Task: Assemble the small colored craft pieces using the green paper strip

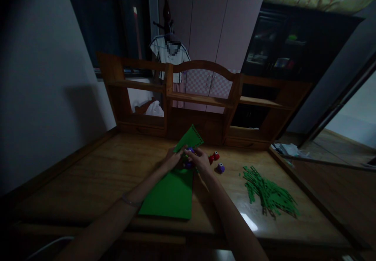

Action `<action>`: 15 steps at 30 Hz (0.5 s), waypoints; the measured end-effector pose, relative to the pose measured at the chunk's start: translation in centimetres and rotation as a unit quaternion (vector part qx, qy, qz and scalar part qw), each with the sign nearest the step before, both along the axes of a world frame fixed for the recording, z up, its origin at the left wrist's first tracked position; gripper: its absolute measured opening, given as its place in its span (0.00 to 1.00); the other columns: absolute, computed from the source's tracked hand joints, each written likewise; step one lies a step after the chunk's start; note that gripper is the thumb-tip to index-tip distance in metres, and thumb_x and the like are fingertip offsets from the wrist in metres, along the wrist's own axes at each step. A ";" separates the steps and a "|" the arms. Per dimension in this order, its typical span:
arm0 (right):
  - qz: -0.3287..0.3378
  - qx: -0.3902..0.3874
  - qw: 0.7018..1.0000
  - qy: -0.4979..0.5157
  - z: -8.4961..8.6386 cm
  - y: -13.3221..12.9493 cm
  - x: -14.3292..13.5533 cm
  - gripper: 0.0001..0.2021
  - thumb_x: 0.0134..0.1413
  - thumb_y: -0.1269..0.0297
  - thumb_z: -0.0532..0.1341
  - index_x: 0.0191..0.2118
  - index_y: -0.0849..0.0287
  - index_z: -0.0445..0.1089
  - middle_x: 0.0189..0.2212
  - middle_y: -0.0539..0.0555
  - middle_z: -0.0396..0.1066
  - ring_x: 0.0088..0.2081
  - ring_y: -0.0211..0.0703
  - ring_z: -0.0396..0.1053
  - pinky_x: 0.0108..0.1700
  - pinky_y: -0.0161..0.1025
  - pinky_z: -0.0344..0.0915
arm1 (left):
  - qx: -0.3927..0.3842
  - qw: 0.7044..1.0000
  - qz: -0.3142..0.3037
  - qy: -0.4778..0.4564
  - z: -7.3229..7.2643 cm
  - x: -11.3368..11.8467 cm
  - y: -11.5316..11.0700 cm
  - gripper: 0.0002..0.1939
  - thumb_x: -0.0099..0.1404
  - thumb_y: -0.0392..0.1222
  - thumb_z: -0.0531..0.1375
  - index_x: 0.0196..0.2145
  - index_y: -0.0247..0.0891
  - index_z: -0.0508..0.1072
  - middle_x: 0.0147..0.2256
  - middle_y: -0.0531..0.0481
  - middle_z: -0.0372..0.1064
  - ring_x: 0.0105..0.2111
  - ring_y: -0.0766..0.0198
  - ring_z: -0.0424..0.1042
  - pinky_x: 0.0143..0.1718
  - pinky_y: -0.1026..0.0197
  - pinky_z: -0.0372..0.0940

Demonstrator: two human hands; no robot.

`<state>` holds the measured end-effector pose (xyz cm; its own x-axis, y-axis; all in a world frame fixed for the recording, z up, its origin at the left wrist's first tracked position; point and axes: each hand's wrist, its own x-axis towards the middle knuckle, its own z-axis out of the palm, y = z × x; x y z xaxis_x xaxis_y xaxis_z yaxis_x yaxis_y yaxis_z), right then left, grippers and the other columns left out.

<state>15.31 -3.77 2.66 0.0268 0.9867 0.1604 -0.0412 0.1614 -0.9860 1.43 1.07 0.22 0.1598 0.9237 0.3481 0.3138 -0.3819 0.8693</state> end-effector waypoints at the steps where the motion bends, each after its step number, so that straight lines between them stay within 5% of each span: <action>1: -0.001 -0.002 1.000 -0.003 0.0 0.0 0.0 0.20 0.37 0.47 0.66 0.32 0.58 0.69 0.24 0.49 0.67 0.24 0.37 0.63 0.27 0.34 0.57 | -0.001 1.000 -0.004 -0.004 0.0 0.0 0.0 0.22 0.61 0.58 0.50 0.35 0.38 0.74 0.32 0.49 0.72 0.35 0.61 0.70 0.34 0.64 0.61; 15: 0.015 -0.009 1.000 0.007 -0.4 0.2 0.1 0.18 0.40 0.52 0.66 0.33 0.60 0.69 0.23 0.49 0.67 0.24 0.36 0.63 0.26 0.32 0.56 | 0.062 0.998 -0.028 0.014 0.4 -0.2 0.1 0.22 0.63 0.57 0.50 0.37 0.37 0.73 0.34 0.49 0.71 0.34 0.62 0.68 0.37 0.63 0.61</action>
<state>15.41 -3.58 2.23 -0.0016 0.9899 0.1417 -0.0600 0.1414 -0.9881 1.24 1.18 0.62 0.2203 0.8630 0.4546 0.3126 -0.5040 0.8052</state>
